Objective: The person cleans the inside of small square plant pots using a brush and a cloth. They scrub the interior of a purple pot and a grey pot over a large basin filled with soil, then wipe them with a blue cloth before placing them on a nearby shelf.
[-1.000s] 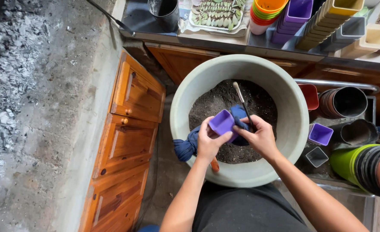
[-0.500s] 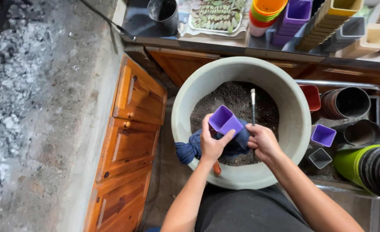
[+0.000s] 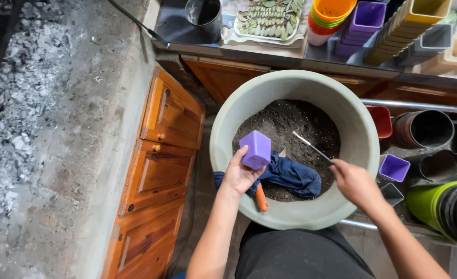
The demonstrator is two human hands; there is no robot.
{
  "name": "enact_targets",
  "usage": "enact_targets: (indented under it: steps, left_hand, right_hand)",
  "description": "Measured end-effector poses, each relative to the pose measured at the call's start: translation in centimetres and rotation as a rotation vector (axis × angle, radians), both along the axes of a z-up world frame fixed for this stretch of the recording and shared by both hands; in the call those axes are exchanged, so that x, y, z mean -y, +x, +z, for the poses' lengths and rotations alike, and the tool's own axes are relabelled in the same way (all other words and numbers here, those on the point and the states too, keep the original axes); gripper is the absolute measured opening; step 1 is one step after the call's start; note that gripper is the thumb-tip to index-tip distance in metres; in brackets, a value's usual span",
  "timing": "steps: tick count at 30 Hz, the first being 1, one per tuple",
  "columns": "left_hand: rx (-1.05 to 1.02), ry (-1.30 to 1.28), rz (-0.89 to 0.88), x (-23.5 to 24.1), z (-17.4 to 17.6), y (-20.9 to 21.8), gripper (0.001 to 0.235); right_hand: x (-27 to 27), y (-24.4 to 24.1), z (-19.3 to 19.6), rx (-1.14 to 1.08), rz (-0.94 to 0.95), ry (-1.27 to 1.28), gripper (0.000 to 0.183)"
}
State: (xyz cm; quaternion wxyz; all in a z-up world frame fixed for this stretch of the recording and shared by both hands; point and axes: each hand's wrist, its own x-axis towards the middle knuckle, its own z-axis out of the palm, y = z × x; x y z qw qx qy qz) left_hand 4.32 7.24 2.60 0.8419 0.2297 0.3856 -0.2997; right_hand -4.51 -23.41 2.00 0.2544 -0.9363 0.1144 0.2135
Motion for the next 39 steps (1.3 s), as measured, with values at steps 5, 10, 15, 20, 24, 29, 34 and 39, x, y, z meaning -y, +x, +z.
enact_targets:
  steps: [5,10,15,20,24,29,34,39]
  left_hand:
    - [-0.095,-0.019,0.009,4.8,-1.9,-0.9,0.068]
    - [-0.211,-0.139,-0.049,9.2,-5.7,-0.5,0.061]
    - [-0.123,-0.179,-0.115,11.1,-4.9,0.0,0.060]
    - [-0.095,-0.165,-0.105,11.4,-4.6,0.4,0.057]
    - [-0.147,-0.216,-0.142,11.3,-6.9,0.7,0.061]
    - [-0.128,-0.148,-0.167,9.6,-5.1,1.2,0.065]
    - [-0.129,-0.085,-0.132,8.3,-8.1,1.6,0.061]
    - [-0.183,-0.154,-0.138,8.8,-4.3,1.0,0.073]
  right_hand:
    - [3.9,-0.1,10.4,0.123,-0.227,0.458,0.029]
    - [5.8,0.2,5.8,0.445,-0.104,1.793,0.026]
    - [5.3,0.3,2.1,-0.056,-0.442,0.800,0.038]
    - [8.1,-1.0,-0.2,0.240,-0.322,1.548,0.019]
    - [1.9,1.2,0.8,-0.122,-0.188,0.265,0.027]
    - [1.7,0.7,7.1,-0.096,-0.171,0.258,0.022]
    - [3.6,-0.9,8.1,-0.055,-0.176,0.178,0.026]
    - [1.8,-4.4,-1.0,0.759,-0.316,0.274,0.015]
